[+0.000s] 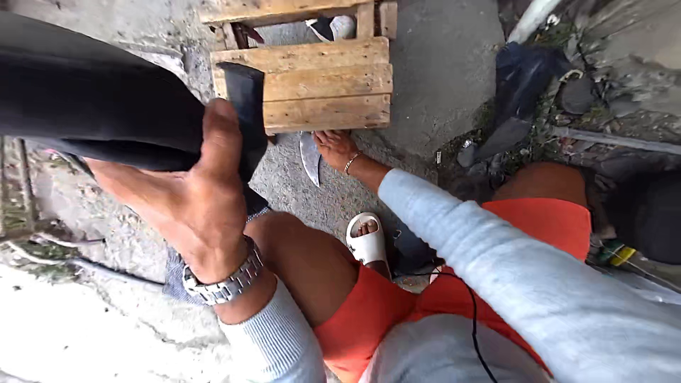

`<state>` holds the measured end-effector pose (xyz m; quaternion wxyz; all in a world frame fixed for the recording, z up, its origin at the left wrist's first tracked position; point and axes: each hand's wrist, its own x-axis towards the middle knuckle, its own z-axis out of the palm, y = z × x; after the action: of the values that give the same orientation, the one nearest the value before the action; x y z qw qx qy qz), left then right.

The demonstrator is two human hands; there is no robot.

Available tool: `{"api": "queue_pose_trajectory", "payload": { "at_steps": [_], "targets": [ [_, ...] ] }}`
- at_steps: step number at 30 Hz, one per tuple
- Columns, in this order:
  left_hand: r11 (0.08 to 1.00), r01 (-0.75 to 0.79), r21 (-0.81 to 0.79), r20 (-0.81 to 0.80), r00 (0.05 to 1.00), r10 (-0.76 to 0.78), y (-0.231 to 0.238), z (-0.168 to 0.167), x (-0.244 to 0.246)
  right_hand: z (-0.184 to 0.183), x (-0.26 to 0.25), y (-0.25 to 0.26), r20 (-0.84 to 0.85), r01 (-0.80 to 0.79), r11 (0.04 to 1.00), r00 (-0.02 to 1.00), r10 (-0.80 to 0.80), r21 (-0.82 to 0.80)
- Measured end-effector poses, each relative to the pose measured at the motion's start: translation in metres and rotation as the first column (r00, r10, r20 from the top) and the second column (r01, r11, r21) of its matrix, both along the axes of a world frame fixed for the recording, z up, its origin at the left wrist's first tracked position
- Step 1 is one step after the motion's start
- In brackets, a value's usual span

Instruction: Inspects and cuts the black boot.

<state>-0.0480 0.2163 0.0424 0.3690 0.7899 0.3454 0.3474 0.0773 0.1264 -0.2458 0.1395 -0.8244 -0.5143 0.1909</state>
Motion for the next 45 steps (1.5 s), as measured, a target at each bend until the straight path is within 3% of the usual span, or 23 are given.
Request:
{"api": "queue_pose_trajectory", "payload": {
  "at_steps": [4, 9, 13, 15, 18, 21, 23, 25, 28, 31, 33, 38, 42, 45],
  "targets": [
    [0.989, 0.15, -0.001, 0.067, 0.986, -0.15, -0.001, 0.006, 0.008, 0.006, 0.006, 0.029, -0.1, 0.026, 0.978, 0.994, -0.048, -0.208],
    [0.97, 0.241, -0.017, -0.028, 0.97, -0.242, 0.005, 0.003, 0.015, 0.013, 0.01, 0.028, -0.073, 0.008, 0.991, 0.997, -0.018, -0.135],
    [0.938, 0.346, -0.002, -0.2, 0.919, -0.339, 0.01, -0.001, 0.011, 0.038, -0.011, 0.011, 0.074, -0.17, 0.981, 0.981, 0.177, -0.095],
    [0.92, 0.393, -0.008, -0.262, 0.887, -0.381, 0.012, -0.004, 0.009, 0.044, -0.029, -0.006, 0.059, -0.119, 0.99, 0.991, 0.124, -0.08],
    [0.887, 0.46, -0.037, -0.334, 0.831, -0.444, 0.01, -0.006, 0.009, 0.067, -0.054, -0.059, -0.174, 0.111, 0.979, 0.975, -0.141, -0.169],
    [0.836, 0.537, -0.117, -0.337, 0.77, -0.542, 0.001, -0.003, 0.014, 0.1, -0.057, -0.141, -0.438, 0.252, 0.879, 0.791, -0.428, -0.404],
    [0.807, 0.564, -0.174, -0.317, 0.744, -0.588, -0.007, 0.001, 0.028, 0.115, -0.053, -0.209, -0.577, 0.272, 0.856, 0.645, -0.502, -0.44],
    [0.792, 0.582, -0.183, -0.378, 0.702, -0.603, -0.017, 0.006, 0.054, 0.139, -0.051, -0.276, -0.662, 0.292, 0.868, 0.563, -0.496, -0.402],
    [0.744, 0.645, -0.173, -0.53, 0.576, -0.623, -0.038, 0.014, 0.096, 0.18, -0.052, -0.357, -0.658, 0.386, 0.871, 0.576, -0.485, -0.304],
    [0.645, 0.746, -0.166, -0.648, 0.41, -0.642, -0.047, 0.018, 0.139, 0.199, -0.06, -0.398, -0.475, 0.542, 0.821, 0.683, -0.556, -0.181],
    [0.597, 0.783, -0.175, -0.699, 0.328, -0.636, -0.048, 0.02, 0.159, 0.205, -0.066, -0.403, -0.389, 0.612, 0.784, 0.702, -0.597, -0.098],
    [0.608, 0.777, -0.165, -0.825, 0.229, -0.517, -0.051, 0.027, 0.18, 0.208, -0.08, -0.374, -0.368, 0.636, 0.767, 0.735, -0.569, 0.086],
    [0.638, 0.757, -0.139, -0.814, 0.279, -0.509, -0.06, 0.024, 0.189, 0.206, -0.081, -0.346, -0.274, 0.615, 0.766, 0.781, -0.561, 0.187],
    [0.699, 0.705, -0.122, -0.809, 0.338, -0.482, -0.075, 0.02, 0.201, 0.213, -0.072, -0.333, -0.254, 0.595, 0.785, 0.797, -0.548, 0.171]
  ]
}}
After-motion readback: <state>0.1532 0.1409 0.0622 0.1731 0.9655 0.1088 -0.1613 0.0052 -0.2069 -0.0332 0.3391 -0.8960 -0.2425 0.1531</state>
